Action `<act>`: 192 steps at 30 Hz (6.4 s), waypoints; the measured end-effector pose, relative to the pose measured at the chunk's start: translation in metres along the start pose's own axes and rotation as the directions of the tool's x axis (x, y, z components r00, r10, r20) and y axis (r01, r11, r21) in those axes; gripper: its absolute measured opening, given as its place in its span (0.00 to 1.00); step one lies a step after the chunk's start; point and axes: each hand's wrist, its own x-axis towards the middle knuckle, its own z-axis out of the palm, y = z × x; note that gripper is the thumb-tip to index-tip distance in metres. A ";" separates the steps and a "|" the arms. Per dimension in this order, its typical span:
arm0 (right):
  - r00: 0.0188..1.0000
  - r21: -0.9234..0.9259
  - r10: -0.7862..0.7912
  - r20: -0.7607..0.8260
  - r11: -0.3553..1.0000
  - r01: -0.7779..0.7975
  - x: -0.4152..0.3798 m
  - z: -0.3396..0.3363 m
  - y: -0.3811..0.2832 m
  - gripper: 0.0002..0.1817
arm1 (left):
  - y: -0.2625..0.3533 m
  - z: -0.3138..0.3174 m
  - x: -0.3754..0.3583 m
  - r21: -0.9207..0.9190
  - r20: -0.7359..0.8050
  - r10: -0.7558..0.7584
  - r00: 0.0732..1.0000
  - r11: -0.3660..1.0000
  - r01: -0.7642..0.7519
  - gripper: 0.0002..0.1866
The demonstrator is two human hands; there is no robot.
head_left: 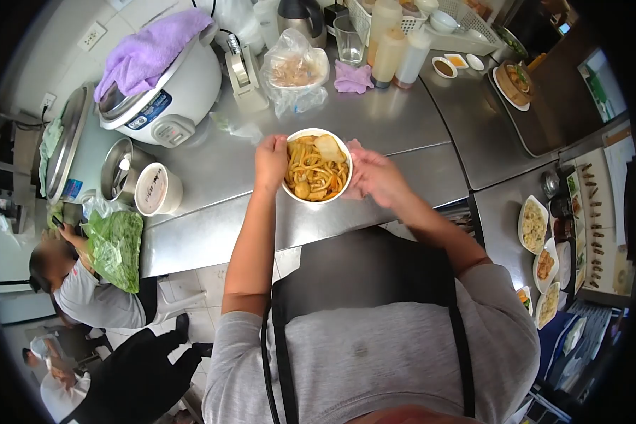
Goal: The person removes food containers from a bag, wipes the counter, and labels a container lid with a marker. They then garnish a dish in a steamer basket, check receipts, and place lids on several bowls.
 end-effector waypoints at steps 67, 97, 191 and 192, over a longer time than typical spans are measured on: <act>0.950 0.317 0.148 0.277 0.919 -0.235 0.033 -0.001 -0.011 0.11 | 0.033 0.001 -0.037 -0.141 0.417 -0.538 0.732 0.758 0.637 0.26; 0.773 -0.834 -0.497 0.394 0.160 0.528 0.038 0.059 0.065 0.10 | -0.046 -0.044 -0.069 -0.504 0.656 -0.314 0.687 0.495 0.708 0.13; 0.361 -0.627 -0.730 -0.580 0.117 -0.770 -0.357 -0.407 0.223 0.16 | 0.030 0.148 -0.268 -0.421 0.751 -0.157 0.642 0.635 0.648 0.15; 0.367 -0.592 -0.690 -0.624 0.111 -0.798 -0.357 -0.414 0.227 0.16 | 0.032 0.151 -0.265 -0.425 0.712 -0.169 0.681 0.669 0.610 0.16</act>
